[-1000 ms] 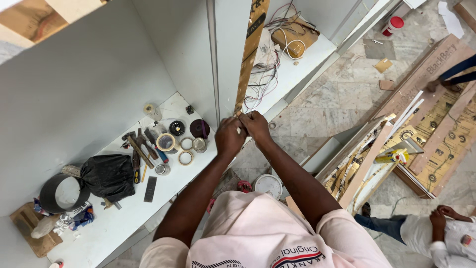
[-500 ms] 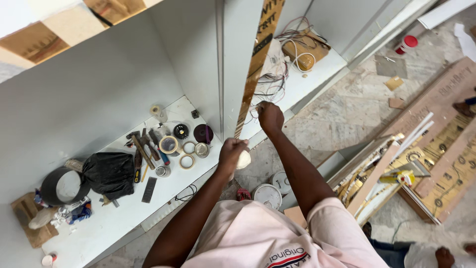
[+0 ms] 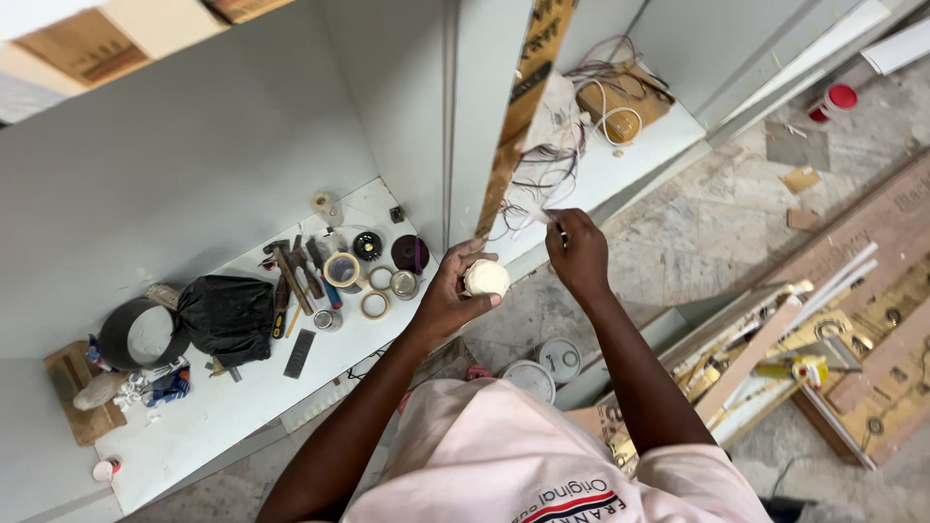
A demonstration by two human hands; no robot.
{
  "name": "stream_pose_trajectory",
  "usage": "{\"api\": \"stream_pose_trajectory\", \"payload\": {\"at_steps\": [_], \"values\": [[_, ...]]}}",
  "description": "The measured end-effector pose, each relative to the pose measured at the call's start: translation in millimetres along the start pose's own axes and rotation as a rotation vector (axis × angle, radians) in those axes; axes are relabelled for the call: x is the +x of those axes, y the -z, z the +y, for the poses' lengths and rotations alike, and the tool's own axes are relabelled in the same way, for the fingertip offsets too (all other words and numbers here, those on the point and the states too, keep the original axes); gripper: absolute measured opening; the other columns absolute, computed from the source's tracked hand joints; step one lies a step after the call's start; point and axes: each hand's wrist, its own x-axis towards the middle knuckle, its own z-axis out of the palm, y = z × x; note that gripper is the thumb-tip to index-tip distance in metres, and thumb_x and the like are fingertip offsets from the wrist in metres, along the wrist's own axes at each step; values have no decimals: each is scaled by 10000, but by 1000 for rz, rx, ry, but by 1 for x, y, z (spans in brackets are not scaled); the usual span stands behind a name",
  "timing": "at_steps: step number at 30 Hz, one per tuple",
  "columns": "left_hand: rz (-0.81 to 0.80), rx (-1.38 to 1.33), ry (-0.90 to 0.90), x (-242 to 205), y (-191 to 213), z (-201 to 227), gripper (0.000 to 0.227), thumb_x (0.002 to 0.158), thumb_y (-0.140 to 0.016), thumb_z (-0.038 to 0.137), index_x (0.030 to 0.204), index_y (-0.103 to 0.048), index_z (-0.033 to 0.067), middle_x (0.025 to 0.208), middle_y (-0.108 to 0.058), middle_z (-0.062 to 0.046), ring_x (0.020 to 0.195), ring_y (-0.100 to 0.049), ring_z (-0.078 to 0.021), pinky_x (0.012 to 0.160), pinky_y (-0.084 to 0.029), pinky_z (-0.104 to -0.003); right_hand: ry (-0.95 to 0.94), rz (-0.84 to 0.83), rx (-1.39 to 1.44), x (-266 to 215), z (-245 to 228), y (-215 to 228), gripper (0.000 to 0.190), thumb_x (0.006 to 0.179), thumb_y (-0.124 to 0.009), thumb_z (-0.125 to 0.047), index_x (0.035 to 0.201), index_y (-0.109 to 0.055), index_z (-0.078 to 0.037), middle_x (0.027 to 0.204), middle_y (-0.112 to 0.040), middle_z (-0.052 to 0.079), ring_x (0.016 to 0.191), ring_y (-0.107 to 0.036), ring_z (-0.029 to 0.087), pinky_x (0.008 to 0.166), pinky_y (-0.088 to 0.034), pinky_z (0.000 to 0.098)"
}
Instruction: The person applies a white putty-like substance to the edges and corners of a white cabinet or shelf. They repeatedly tear off small pieces from a larger lump and press them into gaps along the top and side edges.
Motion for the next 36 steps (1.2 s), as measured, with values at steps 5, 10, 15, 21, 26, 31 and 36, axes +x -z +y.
{"api": "stream_pose_trajectory", "payload": {"at_steps": [5, 10, 15, 21, 26, 31, 36], "values": [[-97, -180, 97, 10, -13, 15, 995, 813, -749, 111, 1627, -179, 127, 1375, -543, -156, 1180, -606, -212, 971, -566, -386, 192, 22, -154, -30, -68, 59, 316, 883, -701, -11, 1189, -723, -86, 1036, -706, 87, 855, -704, 264, 696, -572, 359], [-154, -66, 9, 10, -23, 26, 1014, 861, -755, 99, 1657, -130, 158, 1380, -521, -170, 1185, -602, -195, 974, -578, -366, 340, 34, -316, -37, -103, 82, 389, 827, -723, 12, 1203, -725, -86, 1067, -705, 61, 951, -687, 242, 774, -575, 359], [-164, 135, -101, 0, -31, 41, 1048, 882, -797, 141, 1670, -107, 171, 1481, -447, -148, 1227, -565, -196, 1022, -525, -352, 418, -61, -358, -40, -120, 81, 412, 807, -724, -5, 1211, -722, -82, 1106, -712, 47, 957, -674, 219, 782, -565, 355], [-115, 405, -241, -6, -27, 34, 832, 951, -771, 176, 1635, -299, 139, 1612, -442, -122, 1393, -521, -214, 1106, -478, -365, 447, -176, -341, -44, -119, 81, 446, 801, -712, -47, 1246, -686, -69, 1172, -692, 76, 1025, -664, 258, 828, -567, 387], [-79, 9, -166, -1, -31, 1, 619, 986, -750, 240, 1515, -482, 65, 1411, -567, -110, 1258, -581, -181, 1042, -529, -335, 447, -205, -117, -37, -110, 87, 527, 791, -733, -97, 1310, -645, -75, 1289, -657, 115, 1127, -656, 303, 929, -555, 407], [33, -325, -46, 10, -31, 12, 557, 970, -647, 399, 1398, -490, 79, 1182, -613, -52, 994, -644, -145, 868, -602, -344, 492, -21, 103, -34, -120, 61, 667, 834, -785, -270, 1386, -553, 25, 1393, -573, 210, 1208, -622, 369, 994, -522, 435], [90, -366, -42, -8, -38, 31, 634, 1028, -434, 612, 1305, -538, 50, 1004, -605, -16, 845, -610, -97, 827, -613, -307, 634, 129, 136, -20, -140, 40, 510, 940, -695, -248, 1344, -571, 38, 1371, -587, 220, 1204, -632, 390, 1013, -531, 466]]}}
